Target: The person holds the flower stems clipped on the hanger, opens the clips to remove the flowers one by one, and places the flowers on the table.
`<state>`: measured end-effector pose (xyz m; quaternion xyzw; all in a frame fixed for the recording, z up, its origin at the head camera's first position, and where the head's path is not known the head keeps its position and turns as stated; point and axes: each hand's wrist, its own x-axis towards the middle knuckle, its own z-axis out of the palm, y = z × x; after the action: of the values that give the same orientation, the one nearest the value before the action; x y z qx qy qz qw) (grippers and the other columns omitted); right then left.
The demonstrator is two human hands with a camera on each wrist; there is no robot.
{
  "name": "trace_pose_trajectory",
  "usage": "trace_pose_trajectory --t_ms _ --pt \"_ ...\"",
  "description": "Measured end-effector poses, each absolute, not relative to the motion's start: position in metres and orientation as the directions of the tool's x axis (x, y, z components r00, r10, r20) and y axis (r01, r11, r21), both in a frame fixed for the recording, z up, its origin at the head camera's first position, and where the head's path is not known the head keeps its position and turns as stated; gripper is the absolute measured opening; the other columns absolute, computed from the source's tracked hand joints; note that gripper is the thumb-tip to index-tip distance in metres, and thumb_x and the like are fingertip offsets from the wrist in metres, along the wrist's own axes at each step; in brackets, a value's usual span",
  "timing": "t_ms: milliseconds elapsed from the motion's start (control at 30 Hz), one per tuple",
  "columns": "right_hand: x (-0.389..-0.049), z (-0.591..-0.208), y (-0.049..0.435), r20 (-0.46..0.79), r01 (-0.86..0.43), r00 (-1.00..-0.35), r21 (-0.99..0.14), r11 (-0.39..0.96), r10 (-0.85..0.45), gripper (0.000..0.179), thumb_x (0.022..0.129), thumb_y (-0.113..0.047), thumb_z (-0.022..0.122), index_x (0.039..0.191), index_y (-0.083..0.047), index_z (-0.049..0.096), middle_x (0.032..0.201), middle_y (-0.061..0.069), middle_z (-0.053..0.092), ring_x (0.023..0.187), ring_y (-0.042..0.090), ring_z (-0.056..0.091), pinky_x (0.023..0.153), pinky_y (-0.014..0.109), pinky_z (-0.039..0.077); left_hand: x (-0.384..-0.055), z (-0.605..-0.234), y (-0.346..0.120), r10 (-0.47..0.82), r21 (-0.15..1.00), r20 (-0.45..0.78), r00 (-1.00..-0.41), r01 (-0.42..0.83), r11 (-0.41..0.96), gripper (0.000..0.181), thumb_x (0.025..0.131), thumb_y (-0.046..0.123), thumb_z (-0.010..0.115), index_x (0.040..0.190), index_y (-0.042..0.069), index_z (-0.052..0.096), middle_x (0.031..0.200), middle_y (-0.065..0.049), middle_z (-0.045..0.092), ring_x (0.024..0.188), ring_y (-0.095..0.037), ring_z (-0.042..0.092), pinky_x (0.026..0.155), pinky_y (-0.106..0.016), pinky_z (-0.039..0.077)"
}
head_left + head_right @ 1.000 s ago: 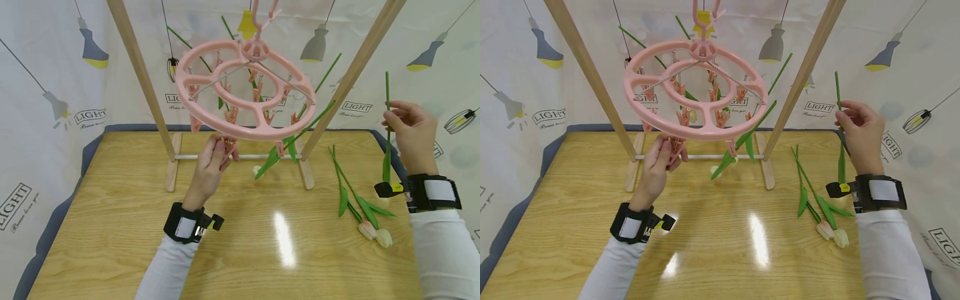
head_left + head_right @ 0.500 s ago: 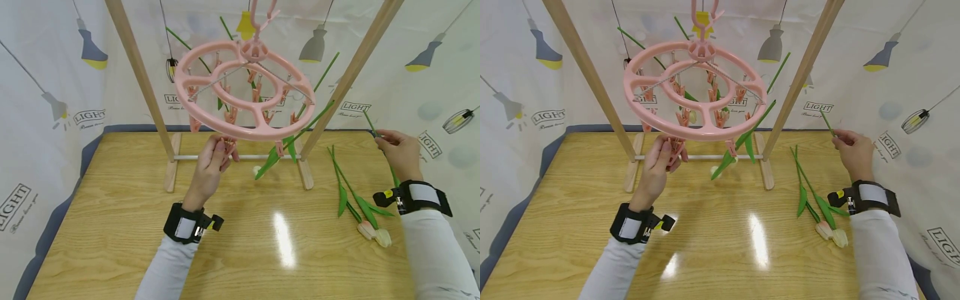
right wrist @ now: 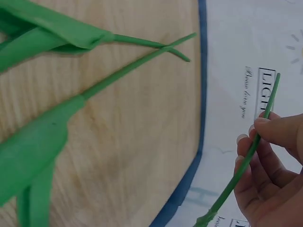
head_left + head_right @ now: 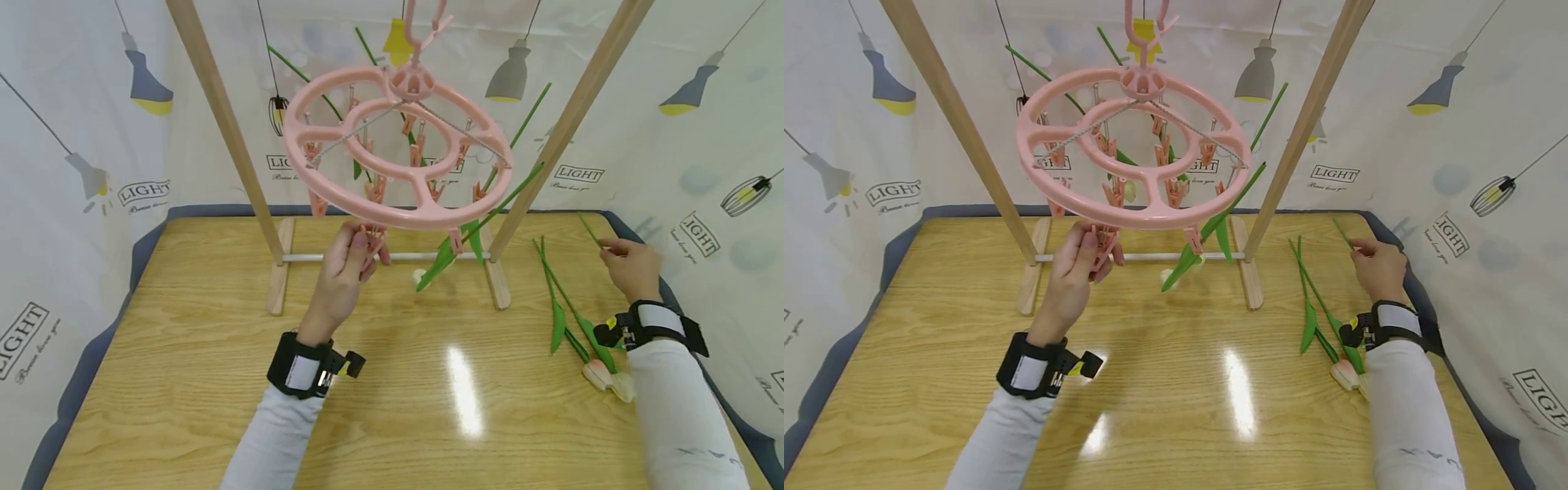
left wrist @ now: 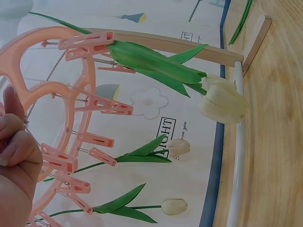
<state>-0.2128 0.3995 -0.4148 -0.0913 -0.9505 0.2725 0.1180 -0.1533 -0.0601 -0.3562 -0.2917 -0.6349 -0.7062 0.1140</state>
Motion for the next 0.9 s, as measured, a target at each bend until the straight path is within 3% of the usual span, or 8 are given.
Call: trace_pose_trajectory --t_ms 67,133,200,367,533,733,900 --pt "-0.212 -0.422 0.398 0.147 0.109 -0.964 -0.541 0.834 0.221 0.034 0.097 -0.006 0.05 0.125 0.009 0.06 0.106 0.039 0.063 0.089 0.043 0.058 0.081 0.051 0.047 -0.153 -0.357 -0.06 0.213 0.833 0.553 -0.806 0.527 -0.168 0.038 0.107 0.02 0.024 0.114 -0.013 0.04 0.079 -0.01 0.048 0.067 -0.014 0.052 0.046 -0.015 0.03" --pt "-0.211 -0.429 0.397 0.127 0.111 -0.969 -0.544 0.831 0.213 0.035 0.096 -0.003 0.046 0.126 0.01 0.058 0.109 0.041 0.062 0.101 0.054 0.052 0.092 0.066 0.036 -0.153 -0.357 -0.06 0.215 0.834 0.551 -0.806 0.526 -0.169 0.038 0.107 0.021 0.024 0.114 -0.012 0.041 0.08 -0.009 0.049 0.066 -0.014 0.051 0.046 -0.015 0.029" --pt "-0.21 -0.434 0.397 0.112 0.114 -0.972 -0.545 0.83 0.207 0.037 0.095 0.0 0.042 0.127 0.011 0.058 0.109 0.042 0.061 0.104 0.056 0.049 0.098 0.072 0.026 -0.153 -0.357 -0.06 0.217 0.834 0.551 -0.805 0.526 -0.167 0.039 0.107 0.022 0.024 0.115 -0.012 0.041 0.08 -0.009 0.049 0.065 -0.015 0.05 0.046 -0.015 0.029" --pt "-0.211 -0.443 0.397 0.113 0.094 -0.978 -0.513 0.853 0.176 0.044 0.088 0.006 0.038 0.127 0.012 0.057 0.109 0.042 0.062 0.1 0.055 0.054 0.078 0.061 0.042 -0.153 -0.356 -0.061 0.214 0.831 0.556 -0.803 0.532 -0.162 0.039 0.107 0.022 0.024 0.115 -0.012 0.042 0.079 -0.01 0.051 0.061 -0.016 0.047 0.044 -0.017 0.028" --pt "-0.213 -0.447 0.392 0.102 0.052 -0.988 -0.492 0.869 0.117 0.048 0.081 0.009 0.04 0.127 0.016 0.054 0.108 0.044 0.061 0.096 0.054 0.058 0.066 0.052 0.046 -0.152 -0.355 -0.062 0.215 0.833 0.553 -0.805 0.53 -0.158 0.036 0.108 0.019 0.023 0.115 -0.011 0.041 0.079 -0.012 0.051 0.059 -0.016 0.045 0.044 -0.017 0.028" --pt "-0.216 -0.448 0.387 0.038 0.049 -0.996 -0.502 0.863 0.079 0.052 0.08 0.01 0.04 0.13 0.02 0.047 0.113 0.047 0.056 0.103 0.057 0.054 0.075 0.061 0.049 -0.152 -0.355 -0.063 0.213 0.834 0.552 -0.806 0.531 -0.152 0.036 0.108 0.019 0.023 0.115 -0.012 0.041 0.078 -0.013 0.052 0.056 -0.017 0.041 0.043 -0.019 0.027" --pt "-0.22 -0.456 0.384 0.042 0.05 -0.996 -0.465 0.884 0.078 0.05 0.08 0.01 0.039 0.128 0.023 0.047 0.111 0.047 0.057 0.101 0.057 0.054 0.08 0.065 0.048 -0.153 -0.356 -0.064 0.212 0.83 0.558 -0.802 0.535 -0.161 0.041 0.107 0.025 0.025 0.116 -0.011 0.042 0.078 -0.013 0.052 0.056 -0.02 0.042 0.04 -0.027 0.025"
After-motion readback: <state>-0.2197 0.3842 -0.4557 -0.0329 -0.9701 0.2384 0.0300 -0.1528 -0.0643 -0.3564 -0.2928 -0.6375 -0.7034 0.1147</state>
